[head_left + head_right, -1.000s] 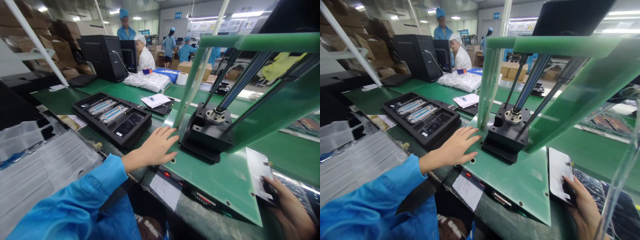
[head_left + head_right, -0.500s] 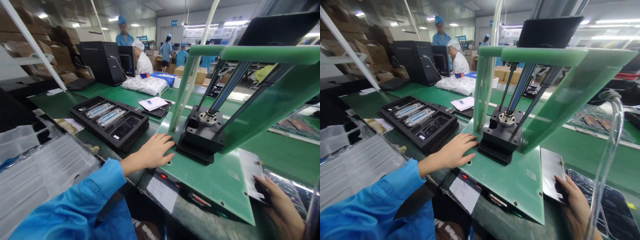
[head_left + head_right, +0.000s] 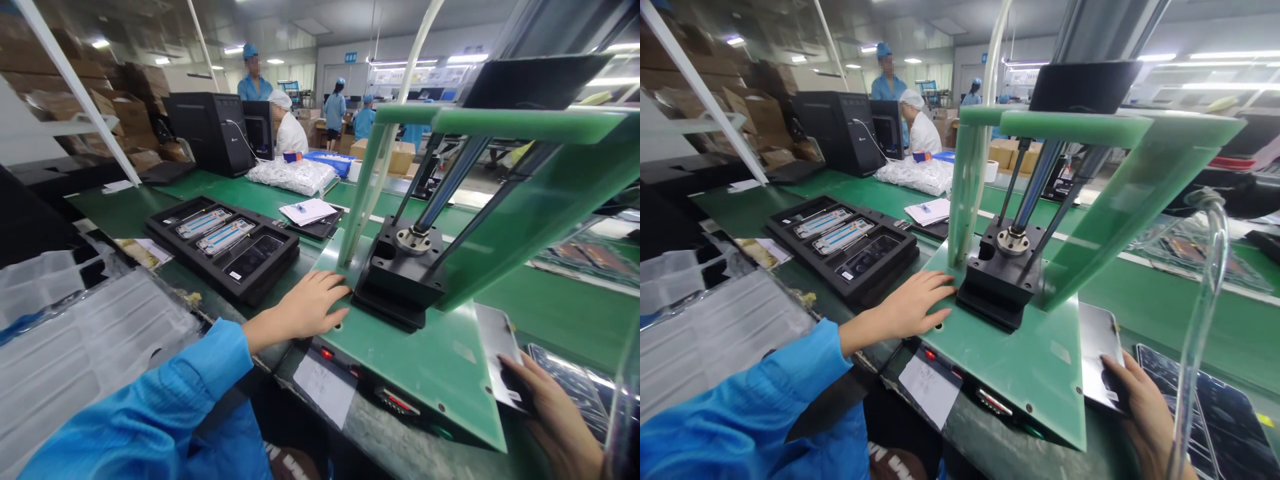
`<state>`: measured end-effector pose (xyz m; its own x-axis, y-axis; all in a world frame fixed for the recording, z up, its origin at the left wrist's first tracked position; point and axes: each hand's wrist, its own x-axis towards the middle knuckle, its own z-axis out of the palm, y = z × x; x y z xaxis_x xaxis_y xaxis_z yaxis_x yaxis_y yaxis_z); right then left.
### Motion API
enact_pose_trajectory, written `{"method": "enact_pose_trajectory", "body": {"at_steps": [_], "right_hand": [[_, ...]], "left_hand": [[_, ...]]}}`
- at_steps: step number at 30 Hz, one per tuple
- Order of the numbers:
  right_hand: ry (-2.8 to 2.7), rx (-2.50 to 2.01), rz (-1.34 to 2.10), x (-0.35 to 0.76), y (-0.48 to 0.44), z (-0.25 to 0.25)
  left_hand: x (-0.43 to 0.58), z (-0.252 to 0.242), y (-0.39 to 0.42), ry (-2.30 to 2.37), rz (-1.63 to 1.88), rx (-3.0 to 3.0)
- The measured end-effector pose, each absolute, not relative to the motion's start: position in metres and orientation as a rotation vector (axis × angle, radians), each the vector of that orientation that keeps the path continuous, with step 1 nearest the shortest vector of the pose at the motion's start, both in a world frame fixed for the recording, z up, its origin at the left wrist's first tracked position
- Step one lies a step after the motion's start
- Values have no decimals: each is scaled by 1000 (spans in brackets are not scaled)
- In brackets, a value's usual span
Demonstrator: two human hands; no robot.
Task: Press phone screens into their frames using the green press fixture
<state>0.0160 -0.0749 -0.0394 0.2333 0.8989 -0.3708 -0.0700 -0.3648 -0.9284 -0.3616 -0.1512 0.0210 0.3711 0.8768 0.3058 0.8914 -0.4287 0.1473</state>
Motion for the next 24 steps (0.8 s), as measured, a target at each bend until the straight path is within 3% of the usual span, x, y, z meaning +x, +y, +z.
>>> {"method": "enact_pose_trajectory", "body": {"at_steps": [15,24], "right_hand": [[-713,-1647,1313,3,-75,-22],[-795,-1551,1358,37,-57,-65]], "left_hand": [[-363,22,-151,-1671,-496,-2577],[-355,33,-132,-1644,-290,-2650]]}}
